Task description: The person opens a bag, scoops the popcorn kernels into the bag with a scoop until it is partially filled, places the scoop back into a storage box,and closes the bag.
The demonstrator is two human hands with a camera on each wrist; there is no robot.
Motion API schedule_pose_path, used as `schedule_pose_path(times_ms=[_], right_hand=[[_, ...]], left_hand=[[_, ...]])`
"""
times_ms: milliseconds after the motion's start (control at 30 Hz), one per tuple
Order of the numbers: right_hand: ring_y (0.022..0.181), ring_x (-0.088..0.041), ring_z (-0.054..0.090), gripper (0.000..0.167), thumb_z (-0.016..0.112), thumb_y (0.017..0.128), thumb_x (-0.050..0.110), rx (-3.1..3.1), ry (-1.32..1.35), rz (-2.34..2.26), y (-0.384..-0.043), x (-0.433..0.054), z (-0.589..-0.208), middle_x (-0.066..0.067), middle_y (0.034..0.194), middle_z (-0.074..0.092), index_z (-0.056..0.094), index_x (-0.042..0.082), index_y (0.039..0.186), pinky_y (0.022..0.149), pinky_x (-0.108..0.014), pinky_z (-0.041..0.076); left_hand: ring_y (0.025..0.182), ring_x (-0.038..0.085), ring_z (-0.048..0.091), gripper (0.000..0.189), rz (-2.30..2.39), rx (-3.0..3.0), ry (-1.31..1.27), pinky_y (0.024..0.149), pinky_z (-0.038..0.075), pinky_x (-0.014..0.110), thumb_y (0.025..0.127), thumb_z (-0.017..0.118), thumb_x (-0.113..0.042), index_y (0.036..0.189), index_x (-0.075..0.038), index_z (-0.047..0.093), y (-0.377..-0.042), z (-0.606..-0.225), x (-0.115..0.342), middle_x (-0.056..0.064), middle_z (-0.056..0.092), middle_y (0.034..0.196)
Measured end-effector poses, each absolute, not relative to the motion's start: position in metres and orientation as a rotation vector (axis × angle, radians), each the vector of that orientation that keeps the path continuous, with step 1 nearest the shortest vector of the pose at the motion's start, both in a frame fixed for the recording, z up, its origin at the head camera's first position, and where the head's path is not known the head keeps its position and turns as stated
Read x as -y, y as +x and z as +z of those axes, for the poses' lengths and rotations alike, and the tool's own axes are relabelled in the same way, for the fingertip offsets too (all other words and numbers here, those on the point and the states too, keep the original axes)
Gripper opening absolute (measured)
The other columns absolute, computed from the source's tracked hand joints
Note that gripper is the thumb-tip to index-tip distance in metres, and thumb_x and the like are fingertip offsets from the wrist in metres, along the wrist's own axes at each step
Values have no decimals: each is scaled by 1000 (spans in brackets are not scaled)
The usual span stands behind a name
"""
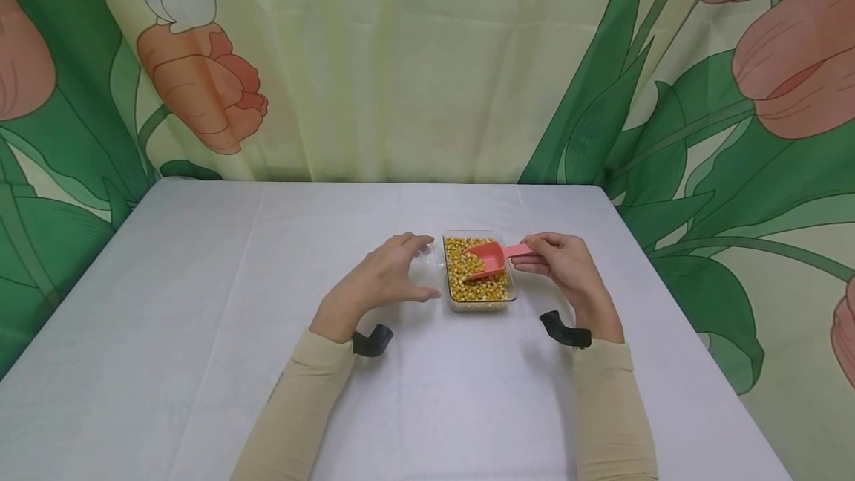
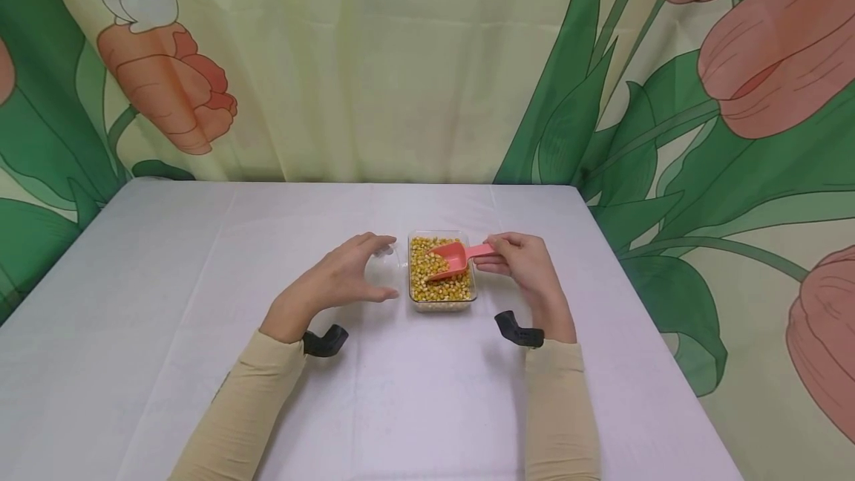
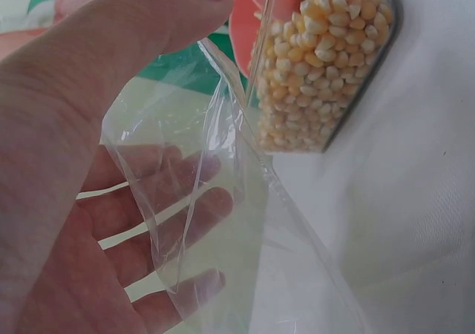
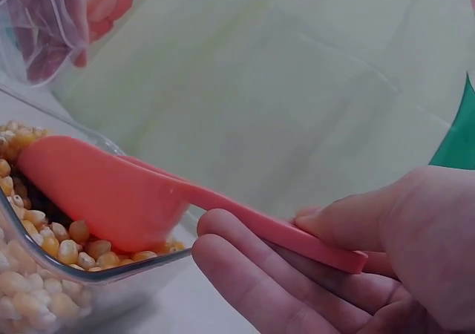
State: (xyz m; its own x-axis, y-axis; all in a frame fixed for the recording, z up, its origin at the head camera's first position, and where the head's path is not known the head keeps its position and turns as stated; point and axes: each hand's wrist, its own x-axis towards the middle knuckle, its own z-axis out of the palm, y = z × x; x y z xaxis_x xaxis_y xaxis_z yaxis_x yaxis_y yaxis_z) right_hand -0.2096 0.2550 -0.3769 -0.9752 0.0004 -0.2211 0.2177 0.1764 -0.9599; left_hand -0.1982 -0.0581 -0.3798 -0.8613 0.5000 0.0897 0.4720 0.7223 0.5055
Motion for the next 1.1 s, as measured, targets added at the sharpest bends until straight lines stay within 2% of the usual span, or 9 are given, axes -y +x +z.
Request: schedule_pose_path(times_ms=[300,800,1100], right_hand=[[87,-13,75,48,57,101,27,-2184,233,-1990,-211,-262,-379,1,96,72,49,-6,136,83,-30,58],[86,-15,76,36,60,99,27,-2048,230,-2129,-212,-268,-383,1,97,75,55,2,125,82,-27,58],[85,-16,76,36,60,99,24,-1992,174,-2222,-208,-266,-378,-1,96,75,54,-2,124,80,-29,59]], left_hand=[[120,23,56,84,815,-2873,826,98,50,43,77,81,-47,145,-12,46,-197,-380,58,4,60,127],[119,23,56,84,825,-2864,826,99,50,42,77,81,-48,144,-12,47,-198,-380,57,4,60,126],[119,23,56,83,820,-2863,833,99,50,42,77,80,-48,144,-10,48,-198,-381,55,4,61,126]])
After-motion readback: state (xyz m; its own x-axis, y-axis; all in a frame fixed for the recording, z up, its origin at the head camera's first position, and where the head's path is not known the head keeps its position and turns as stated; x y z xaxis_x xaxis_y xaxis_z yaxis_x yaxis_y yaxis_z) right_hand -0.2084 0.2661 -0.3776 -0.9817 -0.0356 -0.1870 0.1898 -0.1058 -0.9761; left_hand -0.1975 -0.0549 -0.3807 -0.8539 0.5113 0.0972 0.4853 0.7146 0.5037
